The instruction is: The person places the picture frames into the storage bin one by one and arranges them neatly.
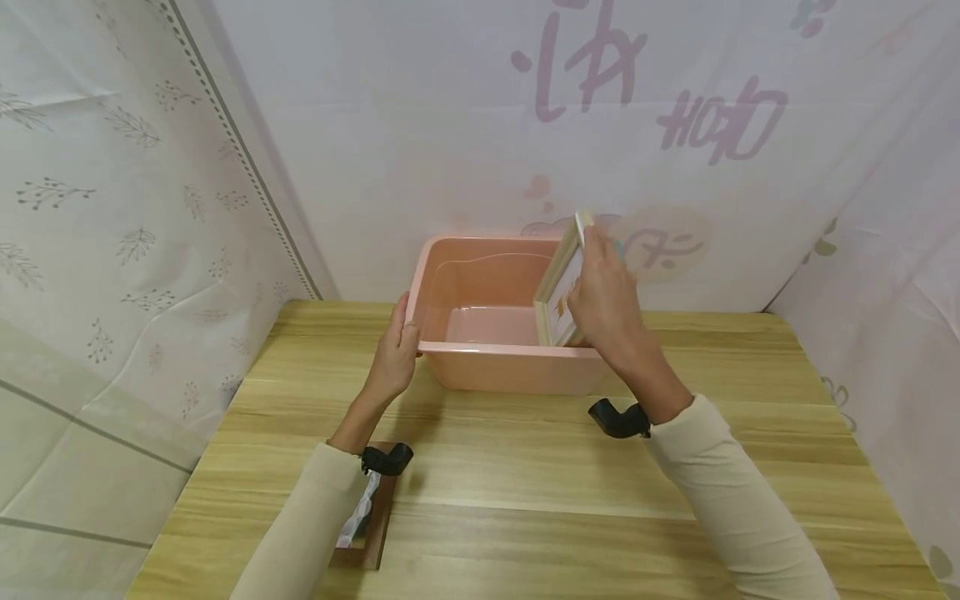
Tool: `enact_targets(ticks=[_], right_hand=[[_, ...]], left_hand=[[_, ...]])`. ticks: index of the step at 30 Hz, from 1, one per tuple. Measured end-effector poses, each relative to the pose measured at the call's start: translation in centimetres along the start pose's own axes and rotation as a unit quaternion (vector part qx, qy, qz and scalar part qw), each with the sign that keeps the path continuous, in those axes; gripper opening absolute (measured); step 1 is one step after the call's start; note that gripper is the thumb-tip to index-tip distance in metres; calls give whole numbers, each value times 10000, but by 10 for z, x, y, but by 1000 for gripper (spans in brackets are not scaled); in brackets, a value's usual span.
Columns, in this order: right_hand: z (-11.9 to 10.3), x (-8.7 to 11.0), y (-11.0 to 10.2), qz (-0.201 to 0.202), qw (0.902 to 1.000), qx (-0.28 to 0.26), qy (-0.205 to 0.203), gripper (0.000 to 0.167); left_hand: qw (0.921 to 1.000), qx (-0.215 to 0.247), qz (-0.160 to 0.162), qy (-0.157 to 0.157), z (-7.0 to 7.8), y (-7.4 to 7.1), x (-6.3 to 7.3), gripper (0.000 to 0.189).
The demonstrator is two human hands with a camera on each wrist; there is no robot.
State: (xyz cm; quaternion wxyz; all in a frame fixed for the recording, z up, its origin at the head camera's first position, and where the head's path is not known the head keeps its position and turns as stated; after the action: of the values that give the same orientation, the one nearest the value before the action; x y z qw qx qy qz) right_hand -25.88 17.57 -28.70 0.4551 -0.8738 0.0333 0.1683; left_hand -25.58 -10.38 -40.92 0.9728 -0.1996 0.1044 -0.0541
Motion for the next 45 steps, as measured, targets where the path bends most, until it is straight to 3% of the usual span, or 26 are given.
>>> enact_targets(ticks=[10, 20, 35, 45], right_hand=[[5, 3, 16, -219, 9995, 151, -195, 50], [5, 6, 26, -100, 9983, 374, -446, 47], [12, 11, 42, -315, 9978, 500, -307, 59], [15, 14, 56, -382, 9917, 1179, -353, 66]], left_hand=[[10000, 38, -35, 7, -2, 1, -1, 64], [10000, 60, -51, -3, -2, -1, -1, 65], [10000, 53, -47, -17, -2, 1, -1, 66], [10000, 1, 0, -3, -3, 0, -3, 66]])
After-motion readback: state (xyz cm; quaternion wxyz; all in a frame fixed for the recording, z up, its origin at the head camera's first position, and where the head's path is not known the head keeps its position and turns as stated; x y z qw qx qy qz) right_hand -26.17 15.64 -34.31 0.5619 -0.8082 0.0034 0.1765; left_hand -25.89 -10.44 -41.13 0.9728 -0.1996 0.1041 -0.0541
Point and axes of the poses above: each hand's wrist, its own x-axis away from the middle knuckle, its own y-axis out of the palm, z = x × y, the point moved 5 cm from there along -x, towards the middle knuckle, and after that the axes turned 5 degrees about -z, right-handed, at the moved point
